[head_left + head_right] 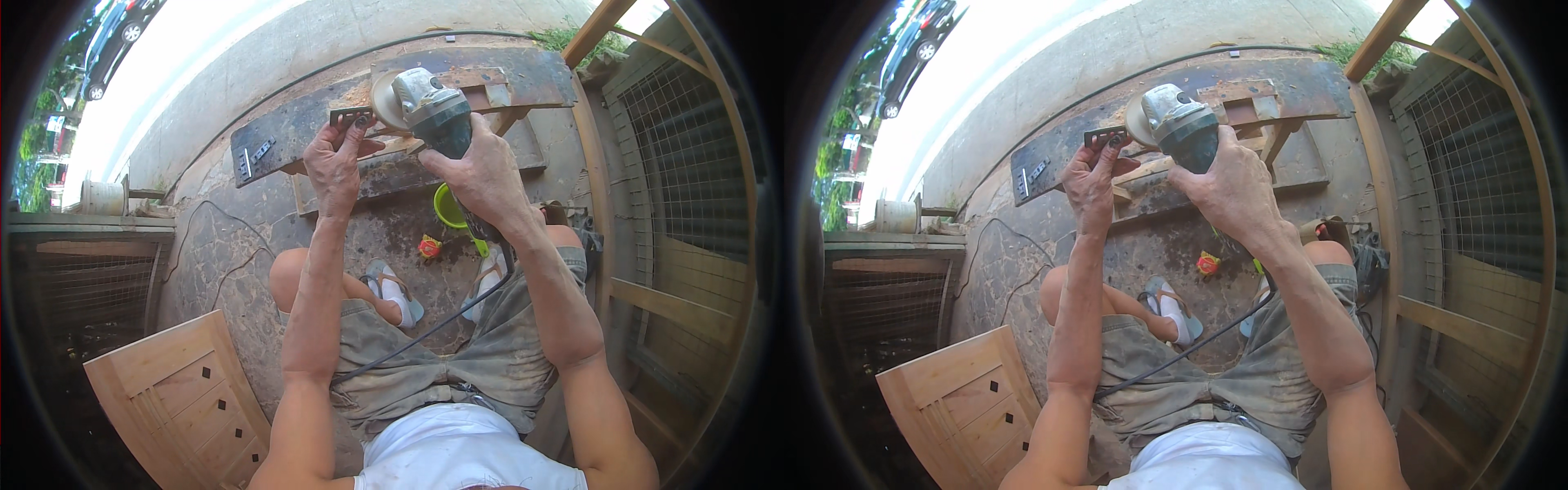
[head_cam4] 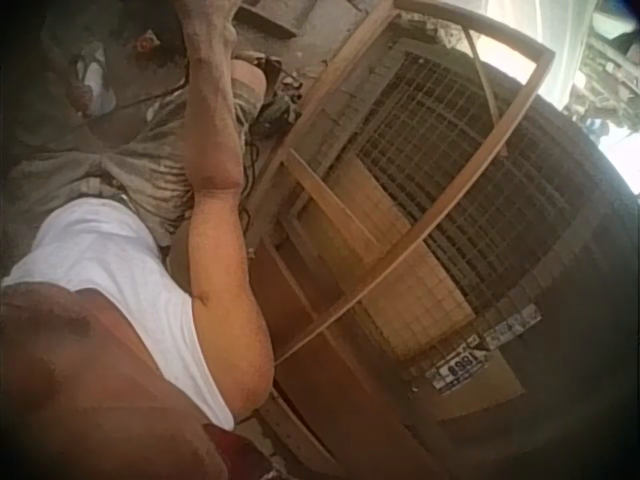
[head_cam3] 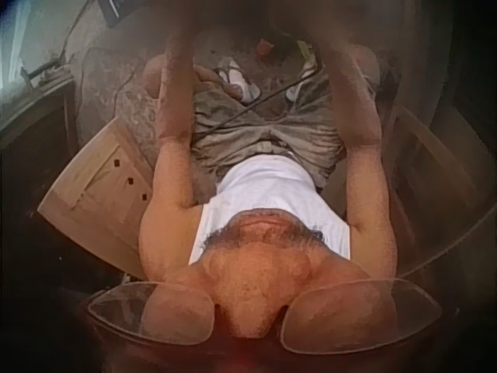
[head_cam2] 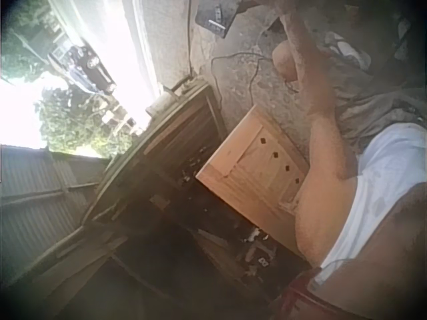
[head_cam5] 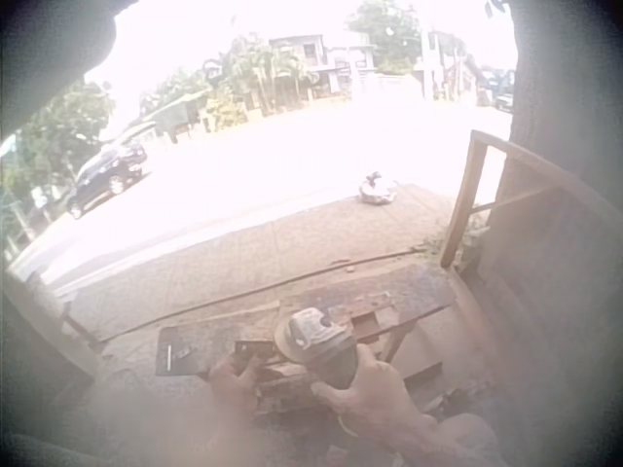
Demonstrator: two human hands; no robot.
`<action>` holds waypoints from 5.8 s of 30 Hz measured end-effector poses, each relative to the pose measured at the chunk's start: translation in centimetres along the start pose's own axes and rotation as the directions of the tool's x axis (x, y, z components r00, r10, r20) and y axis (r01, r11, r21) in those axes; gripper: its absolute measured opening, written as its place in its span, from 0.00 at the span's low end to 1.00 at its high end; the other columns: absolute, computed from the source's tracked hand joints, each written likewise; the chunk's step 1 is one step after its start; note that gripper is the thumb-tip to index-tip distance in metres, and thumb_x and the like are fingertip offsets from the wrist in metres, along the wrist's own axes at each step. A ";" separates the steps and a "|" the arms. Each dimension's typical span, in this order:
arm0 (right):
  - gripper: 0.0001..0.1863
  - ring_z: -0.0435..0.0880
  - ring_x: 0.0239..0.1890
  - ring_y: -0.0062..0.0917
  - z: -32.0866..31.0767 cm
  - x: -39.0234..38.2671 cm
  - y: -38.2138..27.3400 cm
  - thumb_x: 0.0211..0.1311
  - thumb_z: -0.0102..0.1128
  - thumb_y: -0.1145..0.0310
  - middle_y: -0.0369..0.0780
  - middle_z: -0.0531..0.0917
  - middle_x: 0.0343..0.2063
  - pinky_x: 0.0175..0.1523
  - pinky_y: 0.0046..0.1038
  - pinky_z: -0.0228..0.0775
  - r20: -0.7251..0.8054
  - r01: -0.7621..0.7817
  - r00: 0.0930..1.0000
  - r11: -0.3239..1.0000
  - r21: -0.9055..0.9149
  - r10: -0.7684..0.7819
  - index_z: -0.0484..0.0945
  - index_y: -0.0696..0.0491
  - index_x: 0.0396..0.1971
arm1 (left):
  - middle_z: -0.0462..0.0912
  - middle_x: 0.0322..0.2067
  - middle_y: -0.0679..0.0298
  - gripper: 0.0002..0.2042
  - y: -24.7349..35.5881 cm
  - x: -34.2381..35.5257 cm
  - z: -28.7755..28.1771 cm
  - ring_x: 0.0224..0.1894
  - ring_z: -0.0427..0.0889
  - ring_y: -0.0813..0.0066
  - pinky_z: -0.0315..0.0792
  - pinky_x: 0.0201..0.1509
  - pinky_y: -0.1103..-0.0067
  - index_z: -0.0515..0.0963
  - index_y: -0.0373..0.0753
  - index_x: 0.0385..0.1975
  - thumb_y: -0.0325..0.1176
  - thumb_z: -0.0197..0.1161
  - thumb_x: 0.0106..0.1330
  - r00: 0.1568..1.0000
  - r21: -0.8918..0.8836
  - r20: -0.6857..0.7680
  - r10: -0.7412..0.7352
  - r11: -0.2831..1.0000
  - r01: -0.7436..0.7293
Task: Grinding a small metal plate using a handheld angle grinder on a workbench.
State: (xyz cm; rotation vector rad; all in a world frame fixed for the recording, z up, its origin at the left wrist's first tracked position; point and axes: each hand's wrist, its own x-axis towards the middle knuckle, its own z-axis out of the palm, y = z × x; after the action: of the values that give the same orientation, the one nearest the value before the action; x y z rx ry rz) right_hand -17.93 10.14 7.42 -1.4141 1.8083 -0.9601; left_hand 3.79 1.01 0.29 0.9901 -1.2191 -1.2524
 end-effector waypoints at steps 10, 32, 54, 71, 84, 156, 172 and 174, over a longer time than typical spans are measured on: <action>0.36 0.96 0.44 0.46 0.2 -0.1 0.3 0.61 0.77 0.54 0.56 0.92 0.39 0.54 0.43 0.87 0.009 0.013 1.000 1.000 -0.005 -0.013 0.78 0.69 0.56 | 0.95 0.43 0.57 0.13 -0.3 0.2 0.3 0.38 0.96 0.69 0.89 0.42 0.78 0.85 0.32 0.56 0.33 0.72 0.79 1.000 0.056 0.007 -0.007 0.998 0.007; 0.36 0.96 0.44 0.47 -0.1 -0.5 -0.4 0.61 0.77 0.54 0.57 0.92 0.40 0.54 0.43 0.86 0.037 0.010 0.999 0.999 0.044 -0.011 0.77 0.69 0.57 | 0.94 0.44 0.62 0.12 -1.0 -0.3 1.2 0.39 0.93 0.76 0.86 0.45 0.77 0.86 0.30 0.57 0.31 0.67 0.83 0.997 0.145 0.082 -0.012 0.989 0.000; 0.35 0.96 0.45 0.47 -0.1 -0.7 -0.7 0.60 0.77 0.56 0.58 0.92 0.40 0.54 0.43 0.86 0.038 0.018 0.999 0.998 0.065 -0.020 0.77 0.69 0.57 | 0.94 0.43 0.61 0.11 -1.7 -0.4 1.1 0.40 0.93 0.75 0.87 0.47 0.76 0.86 0.31 0.58 0.27 0.66 0.82 0.993 0.094 0.119 0.003 0.996 -0.014; 0.35 0.95 0.44 0.48 -1.1 -0.2 0.3 0.60 0.75 0.55 0.58 0.91 0.39 0.56 0.44 0.86 0.046 -0.070 0.996 0.997 -0.026 0.071 0.77 0.71 0.56 | 0.95 0.45 0.56 0.12 0.0 0.4 -0.4 0.36 0.95 0.72 0.90 0.41 0.78 0.85 0.33 0.55 0.32 0.72 0.79 1.000 0.040 -0.007 -0.009 0.999 0.009; 0.35 0.95 0.44 0.49 -0.4 -0.1 0.3 0.61 0.75 0.55 0.59 0.91 0.38 0.56 0.46 0.85 0.017 -0.021 1.000 1.000 0.013 0.021 0.77 0.71 0.55 | 0.95 0.47 0.55 0.13 0.0 0.5 -0.5 0.34 0.94 0.73 0.89 0.40 0.79 0.86 0.33 0.56 0.33 0.73 0.79 0.997 -0.008 -0.039 -0.061 0.998 0.061; 0.32 0.93 0.50 0.37 -2.8 0.9 2.7 0.63 0.80 0.52 0.49 0.93 0.46 0.60 0.40 0.82 -0.081 -0.156 0.985 0.987 -0.044 0.153 0.83 0.61 0.57 | 0.91 0.52 0.60 0.22 -0.8 1.7 -4.1 0.49 0.91 0.70 0.95 0.53 0.60 0.72 0.45 0.75 0.33 0.63 0.85 0.928 -0.630 0.285 -0.239 0.683 0.369; 0.33 0.93 0.51 0.38 -3.2 0.8 2.5 0.63 0.80 0.52 0.50 0.93 0.48 0.62 0.40 0.81 -0.087 -0.147 0.986 0.989 -0.020 0.145 0.83 0.61 0.58 | 0.88 0.56 0.60 0.19 -1.5 2.2 -4.9 0.48 0.88 0.68 0.92 0.56 0.61 0.74 0.45 0.73 0.34 0.60 0.87 0.925 -0.597 0.298 -0.235 0.711 0.372; 0.33 0.93 0.52 0.38 -3.2 0.8 2.5 0.63 0.80 0.52 0.50 0.93 0.48 0.62 0.41 0.81 -0.088 -0.148 0.985 0.988 -0.029 0.145 0.83 0.61 0.58 | 0.89 0.55 0.61 0.19 -1.5 2.1 -4.7 0.47 0.88 0.69 0.92 0.55 0.62 0.74 0.44 0.74 0.34 0.59 0.87 0.925 -0.599 0.292 -0.242 0.708 0.374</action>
State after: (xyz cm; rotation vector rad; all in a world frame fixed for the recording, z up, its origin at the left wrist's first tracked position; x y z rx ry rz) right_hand -22.03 10.28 6.93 -1.2574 1.9722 -0.9292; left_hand 8.04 -1.67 -1.52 0.5638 -0.6580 -1.9103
